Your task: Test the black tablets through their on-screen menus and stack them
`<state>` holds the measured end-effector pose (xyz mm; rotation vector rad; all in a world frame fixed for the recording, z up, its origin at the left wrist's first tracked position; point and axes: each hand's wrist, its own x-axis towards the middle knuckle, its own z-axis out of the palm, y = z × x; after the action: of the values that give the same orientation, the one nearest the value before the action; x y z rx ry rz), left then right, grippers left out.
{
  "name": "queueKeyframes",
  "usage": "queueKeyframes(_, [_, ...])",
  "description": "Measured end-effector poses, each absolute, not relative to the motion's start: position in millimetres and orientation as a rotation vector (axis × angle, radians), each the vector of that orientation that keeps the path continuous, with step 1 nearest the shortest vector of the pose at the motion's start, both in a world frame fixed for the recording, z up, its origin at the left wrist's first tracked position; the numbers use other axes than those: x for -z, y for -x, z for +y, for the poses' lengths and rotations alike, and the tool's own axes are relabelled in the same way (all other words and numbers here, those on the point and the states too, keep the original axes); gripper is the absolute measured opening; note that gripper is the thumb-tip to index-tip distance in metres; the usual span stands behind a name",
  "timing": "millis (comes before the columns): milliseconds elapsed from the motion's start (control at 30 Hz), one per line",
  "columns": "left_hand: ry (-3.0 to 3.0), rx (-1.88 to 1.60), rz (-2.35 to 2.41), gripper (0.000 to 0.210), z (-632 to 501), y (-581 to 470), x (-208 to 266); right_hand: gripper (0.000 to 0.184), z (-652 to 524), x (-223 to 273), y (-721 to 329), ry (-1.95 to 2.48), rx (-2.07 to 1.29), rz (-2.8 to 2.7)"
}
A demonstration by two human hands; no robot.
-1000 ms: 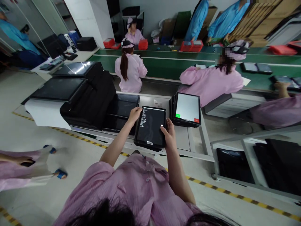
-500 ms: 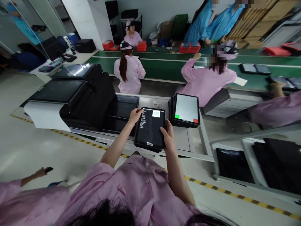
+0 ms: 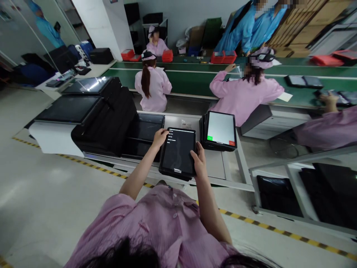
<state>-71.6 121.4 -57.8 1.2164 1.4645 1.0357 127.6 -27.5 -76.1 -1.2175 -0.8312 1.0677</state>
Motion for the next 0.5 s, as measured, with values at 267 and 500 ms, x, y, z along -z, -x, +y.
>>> queueKeyframes(267, [-1.220, -1.069, 1.460, 0.019, 122, 71, 63, 0.079, -28, 71, -124, 1.215, -1.080, -0.795])
queueKeyframes(500, [-1.120, -1.084, 1.355, 0.027, 104, 78, 67, 0.080, -27, 75, -126, 1.228, -1.082, -0.783])
